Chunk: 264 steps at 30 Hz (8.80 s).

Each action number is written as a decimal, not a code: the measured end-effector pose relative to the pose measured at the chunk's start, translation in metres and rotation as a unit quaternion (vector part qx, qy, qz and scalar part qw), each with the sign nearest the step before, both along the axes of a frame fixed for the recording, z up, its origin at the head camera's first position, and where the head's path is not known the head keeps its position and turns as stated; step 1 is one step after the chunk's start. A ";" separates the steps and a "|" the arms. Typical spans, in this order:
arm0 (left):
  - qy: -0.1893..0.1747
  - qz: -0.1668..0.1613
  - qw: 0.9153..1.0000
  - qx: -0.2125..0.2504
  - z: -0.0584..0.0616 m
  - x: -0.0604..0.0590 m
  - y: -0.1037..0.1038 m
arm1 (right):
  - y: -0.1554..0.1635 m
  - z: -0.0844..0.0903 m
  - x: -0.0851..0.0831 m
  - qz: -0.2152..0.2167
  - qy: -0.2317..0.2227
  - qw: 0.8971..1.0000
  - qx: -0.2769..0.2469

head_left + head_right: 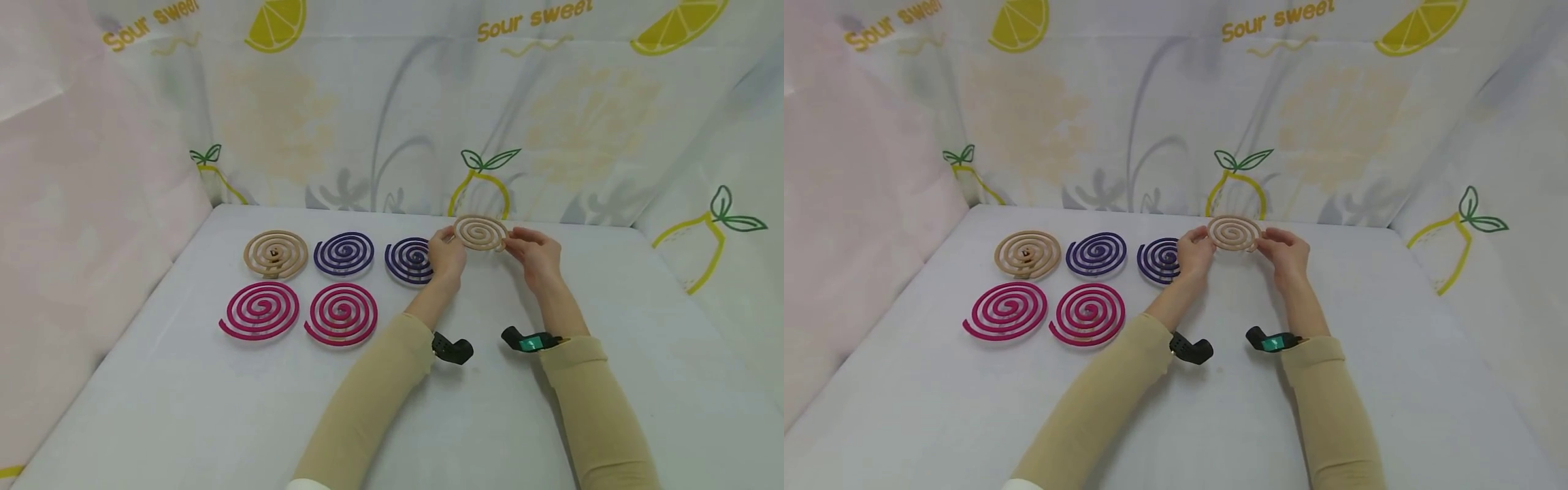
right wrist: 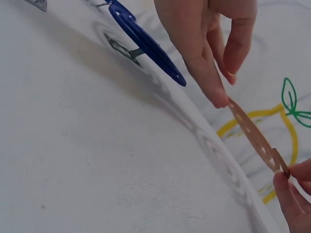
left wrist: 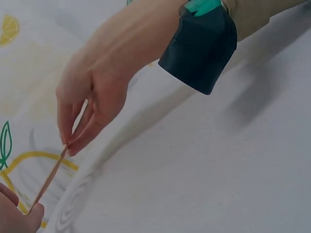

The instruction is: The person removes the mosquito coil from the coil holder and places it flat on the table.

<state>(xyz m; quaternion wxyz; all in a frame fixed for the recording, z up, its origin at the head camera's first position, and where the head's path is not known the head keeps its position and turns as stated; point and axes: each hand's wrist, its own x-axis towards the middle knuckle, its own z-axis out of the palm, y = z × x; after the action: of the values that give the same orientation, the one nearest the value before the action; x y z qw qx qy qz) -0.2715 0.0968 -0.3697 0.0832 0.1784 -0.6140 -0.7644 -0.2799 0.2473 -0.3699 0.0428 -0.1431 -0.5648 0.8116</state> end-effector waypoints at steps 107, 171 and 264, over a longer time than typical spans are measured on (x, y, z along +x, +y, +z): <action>0.011 -0.202 0.974 -0.101 0.005 0.036 -0.147 | -0.079 0.024 0.042 0.117 0.069 0.978 0.157; -0.011 -0.172 0.981 -0.087 -0.007 0.035 -0.137 | -0.099 -0.019 0.036 0.169 0.008 0.981 0.095; -0.053 -0.317 0.942 -0.091 -0.008 0.043 -0.074 | 0.011 -0.007 0.056 0.155 -0.017 0.947 0.281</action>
<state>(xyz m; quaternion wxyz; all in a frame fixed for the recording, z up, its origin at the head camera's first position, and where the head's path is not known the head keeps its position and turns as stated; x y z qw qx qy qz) -0.2284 0.0230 -0.3780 -0.1807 0.0063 -0.7089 -0.6818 -0.2242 0.2586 -0.3770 -0.0544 -0.0496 -0.7856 0.6143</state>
